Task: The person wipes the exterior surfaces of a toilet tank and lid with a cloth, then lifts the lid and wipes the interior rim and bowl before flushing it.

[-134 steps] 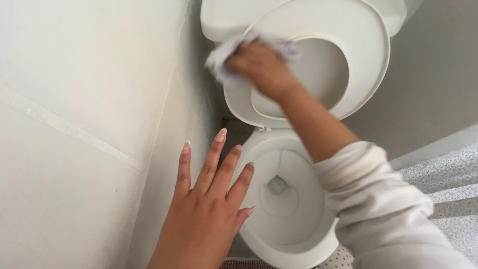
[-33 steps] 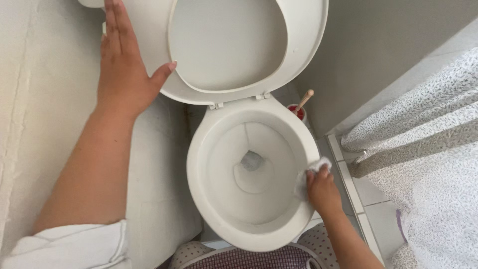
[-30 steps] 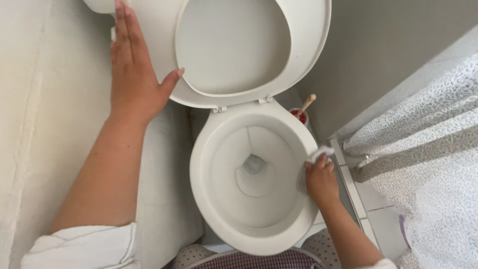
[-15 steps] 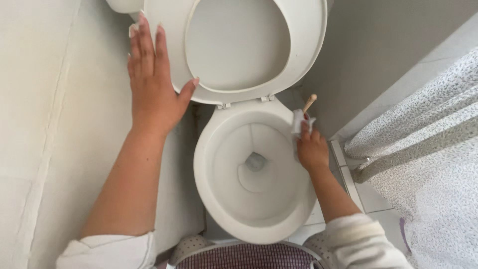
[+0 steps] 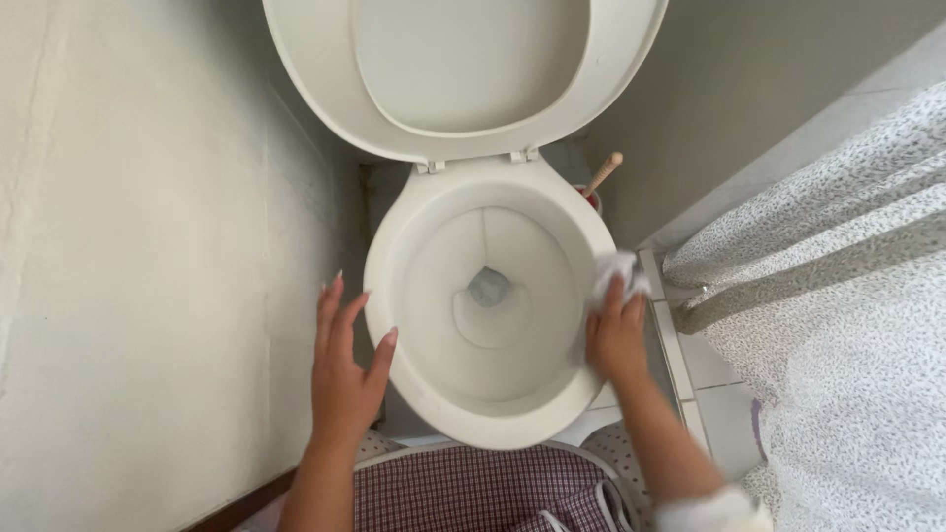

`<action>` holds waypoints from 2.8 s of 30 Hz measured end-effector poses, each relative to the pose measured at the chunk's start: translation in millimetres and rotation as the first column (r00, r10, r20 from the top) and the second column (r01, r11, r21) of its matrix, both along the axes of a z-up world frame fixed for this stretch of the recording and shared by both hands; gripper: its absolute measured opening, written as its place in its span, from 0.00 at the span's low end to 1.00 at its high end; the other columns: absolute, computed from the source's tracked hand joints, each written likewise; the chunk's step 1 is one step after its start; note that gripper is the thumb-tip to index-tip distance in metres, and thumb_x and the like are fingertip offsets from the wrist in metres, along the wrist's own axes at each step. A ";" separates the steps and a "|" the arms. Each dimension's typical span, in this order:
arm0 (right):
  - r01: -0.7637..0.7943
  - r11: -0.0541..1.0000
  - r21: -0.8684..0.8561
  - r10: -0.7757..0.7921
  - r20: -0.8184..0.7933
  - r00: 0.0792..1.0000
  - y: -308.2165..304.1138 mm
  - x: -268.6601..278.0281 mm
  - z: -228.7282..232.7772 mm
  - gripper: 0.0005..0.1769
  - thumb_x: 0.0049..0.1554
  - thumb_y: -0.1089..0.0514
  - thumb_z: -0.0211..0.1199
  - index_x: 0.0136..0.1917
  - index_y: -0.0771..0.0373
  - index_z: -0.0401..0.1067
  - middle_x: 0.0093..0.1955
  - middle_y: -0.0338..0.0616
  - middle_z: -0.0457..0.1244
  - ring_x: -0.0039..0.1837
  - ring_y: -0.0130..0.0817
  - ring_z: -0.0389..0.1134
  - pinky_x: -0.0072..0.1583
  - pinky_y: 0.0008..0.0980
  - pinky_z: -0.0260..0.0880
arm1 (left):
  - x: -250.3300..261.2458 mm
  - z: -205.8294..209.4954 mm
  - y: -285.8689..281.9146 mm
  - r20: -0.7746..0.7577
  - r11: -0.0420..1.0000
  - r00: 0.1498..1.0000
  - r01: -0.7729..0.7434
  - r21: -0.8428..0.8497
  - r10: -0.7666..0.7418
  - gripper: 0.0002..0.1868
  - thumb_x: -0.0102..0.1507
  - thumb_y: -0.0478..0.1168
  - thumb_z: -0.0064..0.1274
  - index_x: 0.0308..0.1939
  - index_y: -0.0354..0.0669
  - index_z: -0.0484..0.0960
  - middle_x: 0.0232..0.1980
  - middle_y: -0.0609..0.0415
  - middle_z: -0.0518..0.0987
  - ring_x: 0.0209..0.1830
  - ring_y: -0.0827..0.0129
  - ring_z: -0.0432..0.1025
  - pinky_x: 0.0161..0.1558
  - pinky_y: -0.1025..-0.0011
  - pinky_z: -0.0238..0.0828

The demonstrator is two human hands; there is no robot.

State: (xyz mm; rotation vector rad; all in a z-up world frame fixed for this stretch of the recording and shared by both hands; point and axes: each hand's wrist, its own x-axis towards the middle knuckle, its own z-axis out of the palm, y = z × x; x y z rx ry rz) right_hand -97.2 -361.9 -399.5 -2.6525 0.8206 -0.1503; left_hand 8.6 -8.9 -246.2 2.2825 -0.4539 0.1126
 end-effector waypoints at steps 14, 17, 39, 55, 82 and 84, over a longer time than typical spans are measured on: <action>-0.305 0.951 -0.054 0.309 0.157 0.938 13.3 -42.3 15.4 0.32 0.62 0.63 0.50 0.79 0.64 0.54 0.83 0.65 0.44 0.83 0.72 0.29 0.77 0.63 0.35 | -51.9 -54.4 36.4 -0.035 0.987 0.995 -0.098 -0.126 0.095 0.22 0.71 0.47 0.45 0.66 0.40 0.70 0.77 0.43 0.65 0.80 0.49 0.57 0.73 0.52 0.58; -0.351 0.901 -0.255 0.334 -0.110 0.936 93.0 -89.2 27.4 0.35 0.61 0.62 0.50 0.80 0.65 0.49 0.82 0.60 0.45 0.84 0.60 0.31 0.78 0.61 0.37 | -50.6 -47.8 37.4 0.012 0.983 0.996 -0.084 -0.163 0.087 0.22 0.72 0.46 0.45 0.66 0.39 0.70 0.76 0.42 0.66 0.79 0.48 0.59 0.74 0.52 0.59; -0.737 0.624 -0.260 0.751 -0.064 0.657 242.0 249.7 8.8 0.31 0.59 0.59 0.48 0.74 0.70 0.62 0.79 0.52 0.52 0.84 0.51 0.42 0.81 0.50 0.33 | -78.7 -17.3 63.5 0.313 0.987 0.949 0.084 -0.137 -0.037 0.25 0.69 0.41 0.53 0.67 0.42 0.64 0.72 0.41 0.69 0.77 0.43 0.62 0.74 0.48 0.63; -0.915 0.404 -0.018 0.911 -0.085 0.404 231.3 -17.7 5.8 0.28 0.55 0.62 0.57 0.68 0.73 0.65 0.78 0.57 0.53 0.81 0.51 0.48 0.78 0.50 0.46 | -73.2 -26.7 48.1 0.243 0.983 0.970 0.044 -0.176 0.000 0.22 0.68 0.39 0.53 0.64 0.37 0.69 0.67 0.43 0.74 0.77 0.43 0.63 0.72 0.51 0.64; 0.144 0.930 0.338 -0.128 -0.069 0.989 -79.9 117.8 10.8 0.41 0.70 0.43 0.42 0.86 0.63 0.36 0.75 0.74 0.55 0.76 0.67 0.57 0.76 0.52 0.59 | 0.1 -131.8 -32.6 -0.334 0.818 0.857 -0.491 -0.300 0.392 0.37 0.73 0.60 0.26 0.77 0.39 0.47 0.79 0.34 0.47 0.78 0.40 0.51 0.71 0.47 0.56; -0.059 0.989 0.135 0.059 0.005 0.998 -66.1 95.9 20.8 0.39 0.69 0.46 0.45 0.83 0.67 0.38 0.76 0.72 0.52 0.75 0.68 0.56 0.72 0.55 0.60 | 1.2 -129.6 -34.9 -0.423 0.796 0.811 -0.540 -0.275 0.404 0.40 0.70 0.63 0.22 0.78 0.40 0.46 0.78 0.35 0.46 0.77 0.41 0.52 0.70 0.47 0.58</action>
